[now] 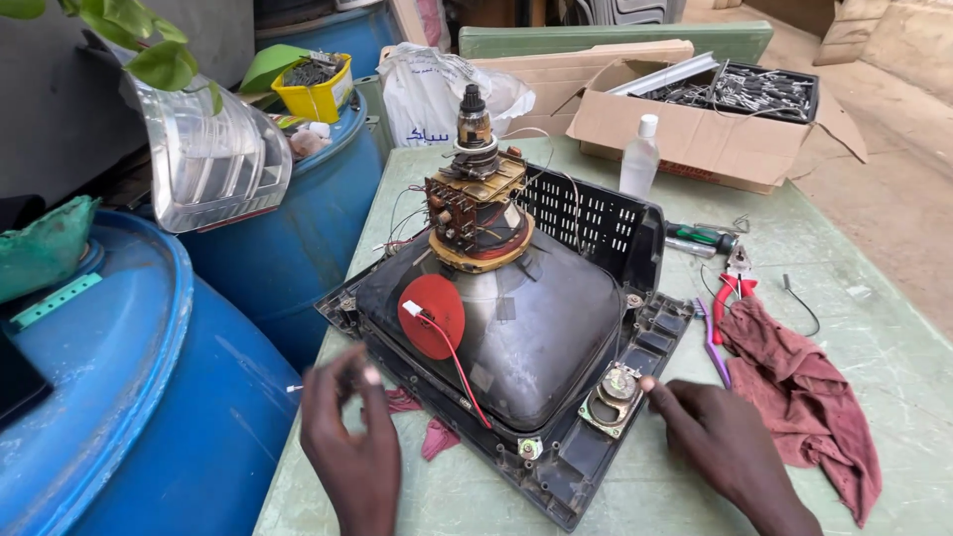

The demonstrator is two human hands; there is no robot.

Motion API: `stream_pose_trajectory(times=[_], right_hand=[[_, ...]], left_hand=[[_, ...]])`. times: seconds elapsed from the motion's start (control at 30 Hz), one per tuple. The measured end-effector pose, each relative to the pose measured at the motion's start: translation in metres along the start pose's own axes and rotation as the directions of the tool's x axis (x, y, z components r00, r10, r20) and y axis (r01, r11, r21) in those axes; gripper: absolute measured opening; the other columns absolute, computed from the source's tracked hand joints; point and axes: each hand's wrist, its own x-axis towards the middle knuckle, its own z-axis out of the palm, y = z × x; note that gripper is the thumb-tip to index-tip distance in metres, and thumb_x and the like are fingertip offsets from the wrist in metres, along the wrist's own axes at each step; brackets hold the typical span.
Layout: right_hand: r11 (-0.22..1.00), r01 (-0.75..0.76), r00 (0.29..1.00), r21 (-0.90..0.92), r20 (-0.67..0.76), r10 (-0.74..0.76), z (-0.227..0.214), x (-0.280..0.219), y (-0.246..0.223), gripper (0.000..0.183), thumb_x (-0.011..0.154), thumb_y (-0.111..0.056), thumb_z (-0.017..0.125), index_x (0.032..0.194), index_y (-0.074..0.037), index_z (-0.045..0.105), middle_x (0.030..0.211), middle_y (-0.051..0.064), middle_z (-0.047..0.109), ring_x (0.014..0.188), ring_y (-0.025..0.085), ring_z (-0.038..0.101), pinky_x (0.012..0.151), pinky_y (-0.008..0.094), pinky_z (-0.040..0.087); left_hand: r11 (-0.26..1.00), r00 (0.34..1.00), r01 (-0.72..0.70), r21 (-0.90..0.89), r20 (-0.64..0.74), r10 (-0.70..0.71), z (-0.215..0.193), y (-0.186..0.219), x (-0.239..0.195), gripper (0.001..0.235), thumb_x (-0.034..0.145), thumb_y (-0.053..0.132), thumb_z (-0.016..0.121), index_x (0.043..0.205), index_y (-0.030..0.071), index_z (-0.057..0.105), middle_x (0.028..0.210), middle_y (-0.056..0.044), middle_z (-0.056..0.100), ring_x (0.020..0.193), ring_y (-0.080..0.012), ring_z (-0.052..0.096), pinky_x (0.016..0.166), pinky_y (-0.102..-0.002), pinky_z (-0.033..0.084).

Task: The recorder is repairing an old CRT monitor by cleaning and connecting wires on the back panel.

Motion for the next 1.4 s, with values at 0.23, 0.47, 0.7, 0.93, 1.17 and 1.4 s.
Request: stream_pose_trajectory(times=[0.23,0.47,0.7,0.93,1.17,1.4], right_hand=[[0.917,0.358,0.870,0.176,-0.420,-0.259,-0.022,-0.019,-0.017,0.046,0.083,-0.035,0.079,0.124,-0.016,0.073,0.090,0.004,0.076,0.071,0.019,0.073,0.058,0.037,0.059],[0.561,0.828,0.519,0.025,-0.414,-0.748,-0.015,0.005,-0.020,0.052,0.076,-0.027,0.082,0.124,-0.013,0.073,0.130,0.007,0.066,0.111,0.024,0.064,0.085,0.038,0.056],[0.479,0.878,0.446,-0.022,-0.326,-0.833,-0.008,0.037,-0.013,0.036,0.075,-0.030,0.082,0.106,-0.012,0.083,0.113,0.005,0.070,0.113,0.024,0.061,0.093,0.041,0.052],[0.537,0.840,0.497,-0.080,-0.281,-0.821,-0.005,0.035,-0.014,0.031,0.076,-0.026,0.081,0.102,-0.010,0.083,0.108,0.006,0.070,0.106,0.024,0.062,0.085,0.041,0.054],[0.574,0.818,0.510,-0.043,-0.408,-0.757,0.000,0.048,-0.009,0.034,0.070,-0.029,0.086,0.098,-0.010,0.082,0.106,0.002,0.076,0.111,0.022,0.066,0.092,0.038,0.057],[0.444,0.889,0.366,-0.114,-0.407,-0.837,-0.004,0.064,-0.004,0.024,0.076,-0.025,0.082,0.094,-0.009,0.081,0.104,0.003,0.076,0.117,0.026,0.064,0.093,0.041,0.055]], left_hand=[[0.997,0.986,-0.071,0.005,0.152,0.069,0.022,-0.007,-0.048,0.039,0.078,0.003,0.073,0.117,0.000,0.068,0.116,-0.016,0.068,0.100,-0.0295,0.069,0.086,-0.038,0.054],[0.988,0.966,-0.157,-0.008,0.206,0.155,0.043,-0.040,-0.064,0.032,0.079,0.005,0.074,0.110,0.003,0.069,0.116,-0.016,0.067,0.116,-0.0310,0.067,0.099,-0.040,0.052],[0.984,0.953,-0.169,0.061,0.263,0.147,0.041,-0.037,-0.071,0.043,0.079,0.009,0.074,0.120,0.002,0.064,0.124,-0.020,0.061,0.129,-0.0377,0.059,0.103,-0.046,0.049],[0.982,0.942,-0.103,0.157,0.332,0.045,0.039,-0.031,-0.072,0.044,0.083,0.012,0.070,0.124,0.002,0.061,0.126,-0.019,0.059,0.130,-0.0369,0.058,0.101,-0.046,0.051],[0.981,0.939,-0.107,0.163,0.341,0.046,0.038,-0.017,-0.068,0.066,0.077,0.028,0.075,0.133,-0.001,0.054,0.132,-0.024,0.054,0.126,-0.0389,0.058,0.086,-0.044,0.058],[0.937,0.919,-0.201,0.285,0.387,0.080,0.041,-0.023,-0.068,0.082,0.068,0.038,0.084,0.132,-0.002,0.052,0.127,-0.025,0.052,0.123,-0.0411,0.058,0.087,-0.046,0.058]])
